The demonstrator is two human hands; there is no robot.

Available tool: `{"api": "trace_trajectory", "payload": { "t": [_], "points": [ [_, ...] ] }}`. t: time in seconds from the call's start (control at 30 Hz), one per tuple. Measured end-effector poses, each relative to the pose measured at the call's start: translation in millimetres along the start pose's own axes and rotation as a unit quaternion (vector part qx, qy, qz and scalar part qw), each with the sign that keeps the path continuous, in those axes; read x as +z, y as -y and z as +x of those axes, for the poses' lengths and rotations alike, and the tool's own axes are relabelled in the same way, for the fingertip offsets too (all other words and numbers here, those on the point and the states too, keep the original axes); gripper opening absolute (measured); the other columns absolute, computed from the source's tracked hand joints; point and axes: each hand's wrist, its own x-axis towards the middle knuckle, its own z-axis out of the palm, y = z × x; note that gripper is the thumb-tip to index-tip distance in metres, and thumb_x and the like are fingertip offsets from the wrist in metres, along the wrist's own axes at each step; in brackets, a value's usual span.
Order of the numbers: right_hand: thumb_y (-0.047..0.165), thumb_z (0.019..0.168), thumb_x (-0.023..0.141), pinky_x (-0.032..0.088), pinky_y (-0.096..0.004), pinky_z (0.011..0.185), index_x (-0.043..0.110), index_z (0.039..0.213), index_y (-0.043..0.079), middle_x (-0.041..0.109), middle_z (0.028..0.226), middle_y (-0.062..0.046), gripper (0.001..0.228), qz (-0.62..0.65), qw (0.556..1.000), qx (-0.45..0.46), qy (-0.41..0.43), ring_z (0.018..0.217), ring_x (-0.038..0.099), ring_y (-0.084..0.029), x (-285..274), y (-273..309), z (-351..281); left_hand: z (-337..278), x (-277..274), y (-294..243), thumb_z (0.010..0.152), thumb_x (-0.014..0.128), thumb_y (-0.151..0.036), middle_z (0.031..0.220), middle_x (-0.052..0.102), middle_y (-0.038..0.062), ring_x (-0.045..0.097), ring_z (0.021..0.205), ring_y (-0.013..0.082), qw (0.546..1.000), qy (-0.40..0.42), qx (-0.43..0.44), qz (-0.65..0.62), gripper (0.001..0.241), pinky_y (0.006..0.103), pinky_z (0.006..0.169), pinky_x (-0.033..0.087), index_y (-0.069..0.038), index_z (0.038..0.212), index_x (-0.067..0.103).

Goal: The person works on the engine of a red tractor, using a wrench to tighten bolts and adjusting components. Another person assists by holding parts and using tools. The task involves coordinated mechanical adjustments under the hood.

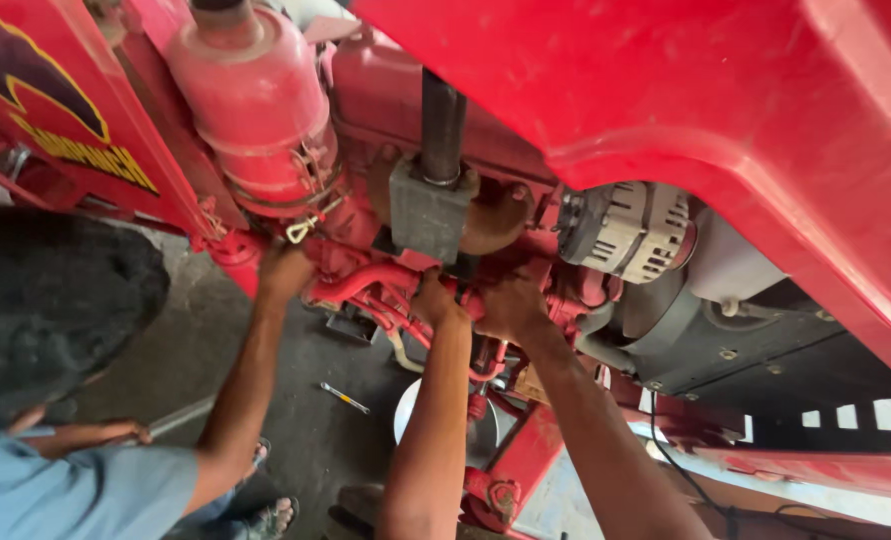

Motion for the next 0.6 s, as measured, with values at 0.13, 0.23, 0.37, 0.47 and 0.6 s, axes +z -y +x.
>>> {"api": "trace_trajectory", "payload": {
  "t": [0.13,0.23,0.37,0.47,0.6],
  "points": [
    [0.037,0.066,0.076,0.044,-0.043,0.102,0.069,0.122,0.016,0.076,0.095,-0.015,0.060,0.036,0.999,-0.004,-0.026,0.094,0.071,-0.032,2.7,5.7,-4.9,-18.4,-2.6,-15.6,0.079,0.070,0.000,0.081,0.068,0.001,0.063,0.067,0.0165,0.999,0.027,0.014,-0.011,0.007,0.0320,0.059,0.052,-0.004,0.085,0.068],
    [0.033,0.062,0.077,0.044,-0.042,0.099,0.063,0.131,0.016,0.075,0.096,-0.015,0.073,0.045,0.998,-0.009,-0.050,0.095,0.071,-0.031,1.9,4.6,-2.4,-27.4,2.7,-24.7,0.081,0.071,0.000,0.083,0.068,0.004,0.064,0.069,0.0188,0.998,0.050,0.011,-0.024,0.005,0.0341,0.060,0.054,-0.002,0.084,0.068],
    [0.038,0.063,0.078,0.043,-0.041,0.102,0.065,0.126,0.013,0.076,0.099,-0.014,0.068,0.028,0.998,-0.008,-0.053,0.098,0.070,-0.029,7.1,6.8,-1.8,-31.2,-2.1,-28.8,0.079,0.071,0.001,0.088,0.069,0.003,0.065,0.073,0.0172,0.994,0.092,0.045,-0.046,0.014,0.0328,0.064,0.057,-0.006,0.092,0.069],
    [0.047,0.066,0.079,0.042,-0.044,0.098,0.067,0.120,0.013,0.075,0.101,-0.014,0.066,0.002,1.000,-0.009,-0.024,0.099,0.070,-0.030,7.2,7.1,-2.2,-33.2,-9.1,-28.9,0.080,0.071,-0.003,0.092,0.073,0.004,0.070,0.079,0.0191,0.986,0.146,0.019,-0.084,0.015,0.0349,0.071,0.059,-0.002,0.095,0.072],
    [0.063,0.076,0.072,0.040,-0.044,0.105,0.073,0.110,0.012,0.075,0.100,-0.014,0.061,-0.028,0.998,0.010,0.051,0.099,0.070,-0.029,-2.1,10.1,2.9,-28.6,-20.5,-33.3,0.080,0.073,-0.017,0.092,0.072,0.001,0.068,0.084,0.0176,0.962,0.224,-0.076,-0.134,0.020,0.0358,0.075,0.058,-0.011,0.099,0.071]
  ]
}}
